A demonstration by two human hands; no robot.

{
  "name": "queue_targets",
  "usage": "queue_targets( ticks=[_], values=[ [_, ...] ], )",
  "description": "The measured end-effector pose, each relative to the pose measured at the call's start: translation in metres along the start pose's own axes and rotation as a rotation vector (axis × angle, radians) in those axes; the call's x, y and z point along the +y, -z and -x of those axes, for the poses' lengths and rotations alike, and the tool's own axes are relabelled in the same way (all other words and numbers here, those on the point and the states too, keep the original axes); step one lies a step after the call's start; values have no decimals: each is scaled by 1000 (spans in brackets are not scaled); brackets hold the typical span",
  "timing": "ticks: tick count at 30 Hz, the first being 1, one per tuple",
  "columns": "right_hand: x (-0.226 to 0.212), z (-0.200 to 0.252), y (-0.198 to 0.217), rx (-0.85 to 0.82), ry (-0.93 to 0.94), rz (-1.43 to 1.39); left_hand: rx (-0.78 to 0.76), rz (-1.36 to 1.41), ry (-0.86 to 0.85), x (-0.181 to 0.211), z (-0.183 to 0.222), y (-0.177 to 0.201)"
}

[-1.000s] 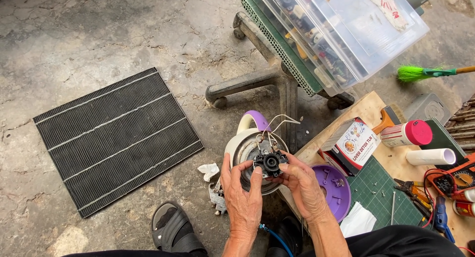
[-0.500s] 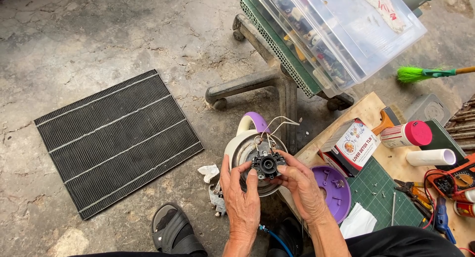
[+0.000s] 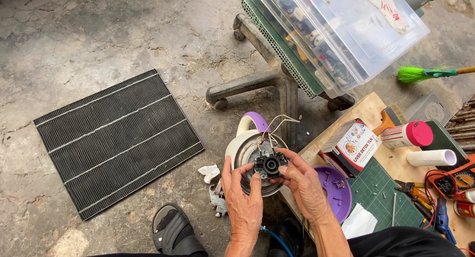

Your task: Cleaning a plastic component and inspecting a small switch assembly with a probe tool.

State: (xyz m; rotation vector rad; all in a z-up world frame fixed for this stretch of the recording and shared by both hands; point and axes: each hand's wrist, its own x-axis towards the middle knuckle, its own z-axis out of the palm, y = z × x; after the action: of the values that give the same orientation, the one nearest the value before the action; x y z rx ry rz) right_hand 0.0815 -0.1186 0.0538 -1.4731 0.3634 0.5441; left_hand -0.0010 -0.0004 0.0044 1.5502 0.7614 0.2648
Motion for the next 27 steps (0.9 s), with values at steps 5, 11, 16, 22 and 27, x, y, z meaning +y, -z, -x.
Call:
queue_targets(
  ticks=[5,11,16,22,27],
  values=[
    [-2,0,1,20,-14,-43,17,-10,-6,0,1,-2],
    [-6,3,1,7,2,-29,15,-21,21,-5,0,-1],
    [-15,9,-5,9,18,16,25,-15,1,-6,0,-3],
    [-12,8,-2,18,16,41,29,-36,-16,-7,1,-3],
    [1,-1,10,17,28,5,27,-45,-26,-4,3,-3]
  ],
)
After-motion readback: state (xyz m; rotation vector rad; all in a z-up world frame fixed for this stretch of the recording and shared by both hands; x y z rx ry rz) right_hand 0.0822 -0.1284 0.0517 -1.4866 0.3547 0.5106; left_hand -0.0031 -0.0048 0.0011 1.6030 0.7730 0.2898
